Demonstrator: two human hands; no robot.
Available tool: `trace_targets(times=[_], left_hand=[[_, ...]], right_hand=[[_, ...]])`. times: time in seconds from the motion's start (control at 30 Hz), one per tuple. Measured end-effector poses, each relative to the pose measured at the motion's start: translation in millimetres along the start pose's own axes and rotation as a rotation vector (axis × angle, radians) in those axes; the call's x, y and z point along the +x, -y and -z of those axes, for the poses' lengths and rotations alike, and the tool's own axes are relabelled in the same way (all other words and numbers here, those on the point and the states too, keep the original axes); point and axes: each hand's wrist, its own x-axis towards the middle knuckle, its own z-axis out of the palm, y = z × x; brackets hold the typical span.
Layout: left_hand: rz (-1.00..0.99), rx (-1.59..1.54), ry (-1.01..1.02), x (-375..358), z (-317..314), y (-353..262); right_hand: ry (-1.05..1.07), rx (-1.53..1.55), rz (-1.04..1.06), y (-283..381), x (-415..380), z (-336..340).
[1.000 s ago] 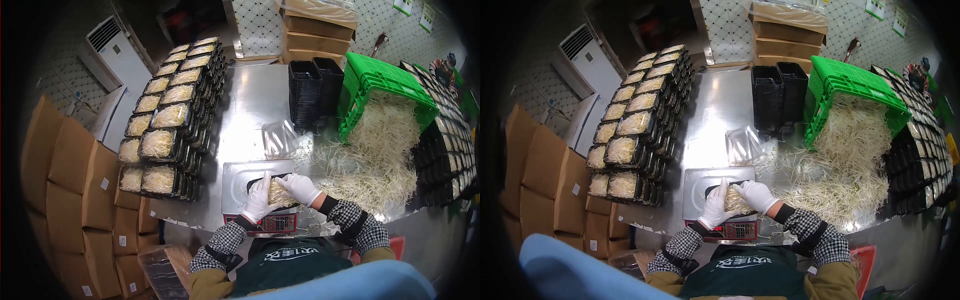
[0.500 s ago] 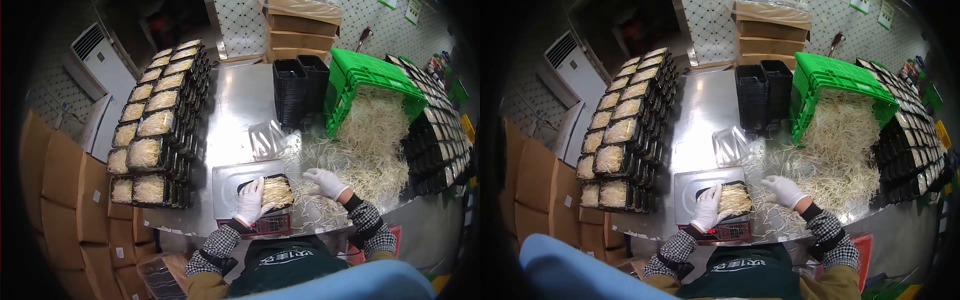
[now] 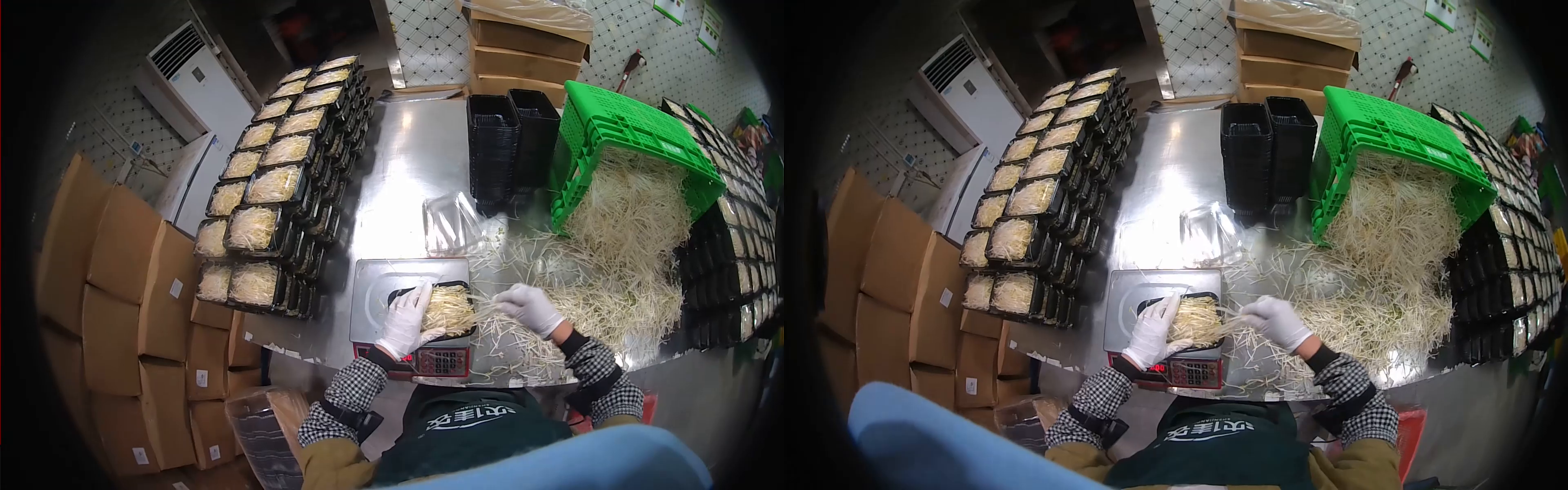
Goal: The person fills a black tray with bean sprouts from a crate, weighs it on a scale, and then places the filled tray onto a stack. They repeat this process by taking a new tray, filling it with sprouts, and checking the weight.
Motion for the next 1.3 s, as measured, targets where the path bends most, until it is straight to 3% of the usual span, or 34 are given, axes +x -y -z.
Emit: trace_targets(times=[0.07,0.1,0.13,0.17,0.2,0.33,0.47,0.53,0.67,0.87,1.07,1.13,1.3], left_hand=[[-0.018,-0.008,0.005,-3,16,-5],[-0.048,-0.019,0.011,-6,25,-6],[-0.031,-0.017,0.012,-10,34,-4],[-0.031,-0.058,-0.006,-16,43,0],[-0.031,-0.097,-0.021,-22,51,5],[0.135,-0.288,-0.224,-37,44,36],[0.087,-0.206,-0.297,-10,13,27],[0.063,-0.206,-0.264,-3,0,12],[0.017,-0.123,-0.240,-7,-25,10],[-0.042,0.003,-0.215,-6,-25,6],[-0.029,0.007,-0.236,-5,-27,9],[-0.017,0.012,-0.235,-4,-28,7],[0.014,-0.167,-0.261,-8,-17,11]], right_hand=[[0.028,0.038,-0.189,-27,-5,37],[0.097,0.096,-0.379,-33,-7,58],[0.131,-0.039,-0.336,-68,-15,67],[0.253,-0.498,-0.327,-76,-19,79],[0.353,-0.746,-0.363,-79,-19,81],[-0.020,-0.283,-0.057,-39,5,27],[0.007,-0.206,0.241,36,54,-58],[0.012,-0.342,0.294,46,65,-98],[-0.034,-0.635,0.113,36,57,-134],[-0.163,-0.676,0.021,53,37,-136],[-0.110,-0.740,-0.072,56,33,-137],[0.082,-0.678,-0.195,46,43,-140],[0.058,-0.616,-0.046,59,43,-92]])
